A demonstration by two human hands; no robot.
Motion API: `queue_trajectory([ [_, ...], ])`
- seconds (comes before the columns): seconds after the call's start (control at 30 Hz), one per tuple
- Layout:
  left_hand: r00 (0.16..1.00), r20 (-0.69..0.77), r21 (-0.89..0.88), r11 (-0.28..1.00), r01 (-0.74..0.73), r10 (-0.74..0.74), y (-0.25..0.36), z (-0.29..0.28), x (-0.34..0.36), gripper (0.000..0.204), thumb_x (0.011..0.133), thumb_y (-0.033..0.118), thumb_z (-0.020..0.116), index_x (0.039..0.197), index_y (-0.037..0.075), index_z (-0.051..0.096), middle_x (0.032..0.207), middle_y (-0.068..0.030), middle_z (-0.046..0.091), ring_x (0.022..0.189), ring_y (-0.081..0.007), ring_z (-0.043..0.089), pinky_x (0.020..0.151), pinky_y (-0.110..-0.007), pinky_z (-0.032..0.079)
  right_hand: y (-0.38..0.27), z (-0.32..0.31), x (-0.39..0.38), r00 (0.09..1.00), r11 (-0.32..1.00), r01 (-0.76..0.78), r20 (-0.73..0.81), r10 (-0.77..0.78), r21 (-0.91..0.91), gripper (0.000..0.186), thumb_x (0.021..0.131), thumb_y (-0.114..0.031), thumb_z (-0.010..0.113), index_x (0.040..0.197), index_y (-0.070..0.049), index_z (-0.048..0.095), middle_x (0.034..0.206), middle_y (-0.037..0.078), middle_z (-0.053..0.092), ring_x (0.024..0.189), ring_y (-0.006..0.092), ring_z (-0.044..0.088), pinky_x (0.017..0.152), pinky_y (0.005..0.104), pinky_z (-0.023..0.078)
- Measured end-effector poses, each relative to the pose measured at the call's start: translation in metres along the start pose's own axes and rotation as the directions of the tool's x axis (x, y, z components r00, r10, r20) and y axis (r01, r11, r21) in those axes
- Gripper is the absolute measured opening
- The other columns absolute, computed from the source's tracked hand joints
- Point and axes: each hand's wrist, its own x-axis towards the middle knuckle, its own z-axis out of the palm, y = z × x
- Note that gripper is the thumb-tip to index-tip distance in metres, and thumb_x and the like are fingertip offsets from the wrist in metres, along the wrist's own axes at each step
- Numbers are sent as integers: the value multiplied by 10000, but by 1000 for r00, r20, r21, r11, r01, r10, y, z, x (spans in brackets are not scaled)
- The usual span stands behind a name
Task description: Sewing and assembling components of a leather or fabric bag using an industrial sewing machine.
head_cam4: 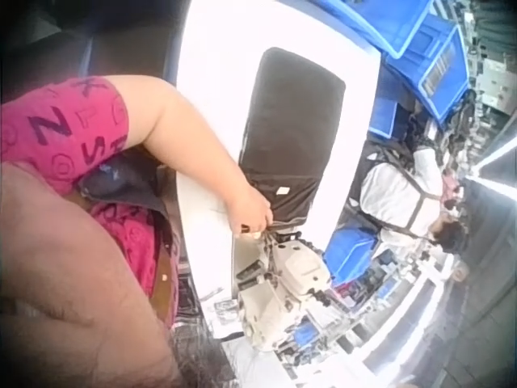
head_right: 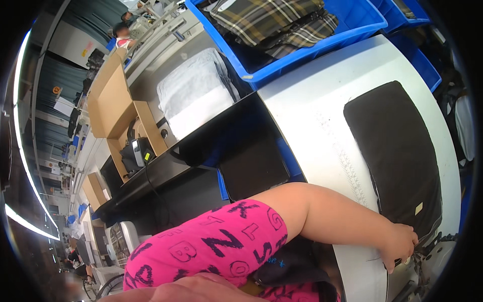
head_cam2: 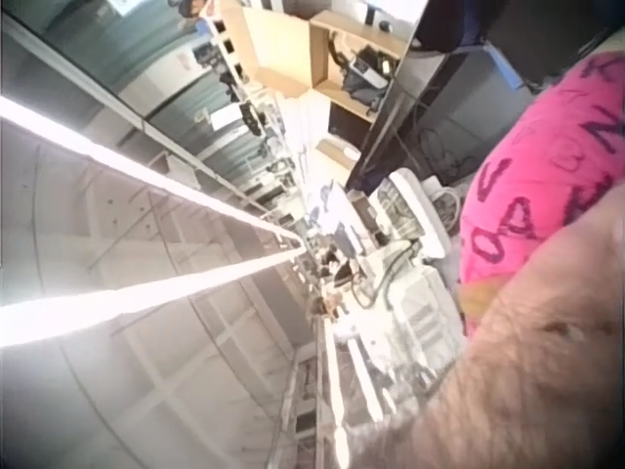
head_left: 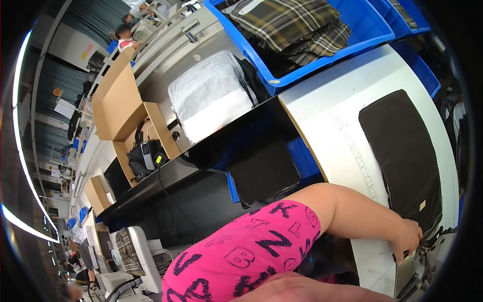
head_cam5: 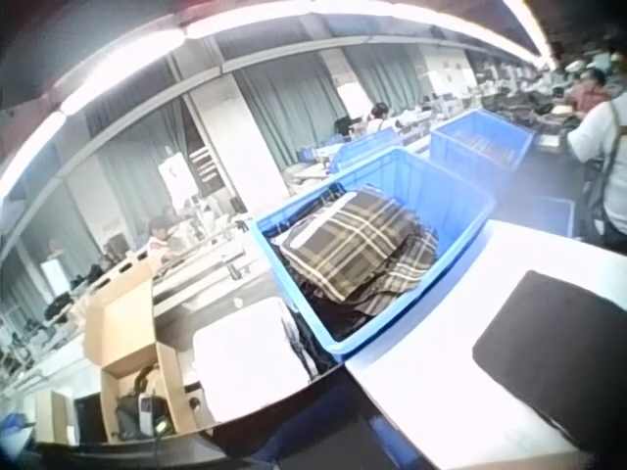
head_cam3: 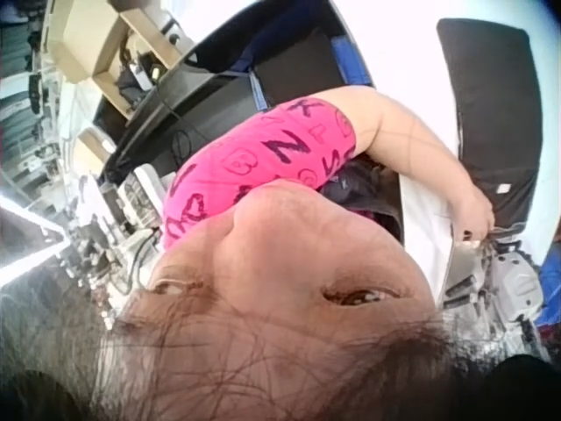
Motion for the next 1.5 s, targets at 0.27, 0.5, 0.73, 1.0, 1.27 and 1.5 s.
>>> queue_trajectory([
  [0.27,1000,3,-27,1000,3,-3,2,-6,-4,575,855,601,701,1278,217,767,1446,29,641,1502,-299,351,1172,-458,313,1,3,15,997,997,68,18,-69,46,311,1061,-232,572,1226,-5,706,1186,144,732,1146,234,667,1030,354,499],
  [0.5,1000,5,-56,998,-10,10,-1,-8,-7,558,860,572,705,1279,209,765,1455,5,634,1509,-309,352,1188,-483,306,4,-2,12,995,993,95,7,-96,67,309,1062,-228,568,1231,-8,705,1195,143,730,1157,229,664,1033,348,497],
  [0.73,1000,21,-67,998,-16,18,-6,-11,-10,584,826,547,752,1286,188,757,1480,-26,609,1535,-314,321,1221,-555,277,-1,-24,1,992,991,123,-46,-121,51,308,1063,-224,565,1236,-11,704,1204,142,728,1168,223,662,1036,342,495],
  [1.0,991,119,-30,998,-50,53,-1,-30,-14,622,763,462,844,1292,158,721,1498,-41,579,1545,-335,306,1194,-633,304,-33,-54,-38,981,991,136,-141,-131,23,307,1064,-220,562,1240,-14,704,1213,141,726,1180,218,659,1039,336,492],
  [1.27,1000,-7,-285,958,-17,15,4,-43,-24,337,848,443,802,987,136,788,1225,-33,737,1371,-332,532,1109,-464,444,-247,-160,-160,905,960,267,364,-220,-84,258,904,-136,709,1132,-23,748,1040,153,760,952,290,740,860,359,571],
  [1.5,995,-96,-215,976,-34,13,28,-76,-32,203,822,175,801,997,84,751,1266,-138,701,1312,-346,570,1092,-437,468,-230,-258,-142,778,514,112,-247,-577,-851,113,917,-186,694,925,-73,697,828,134,662,774,362,667,654,446,524],
])
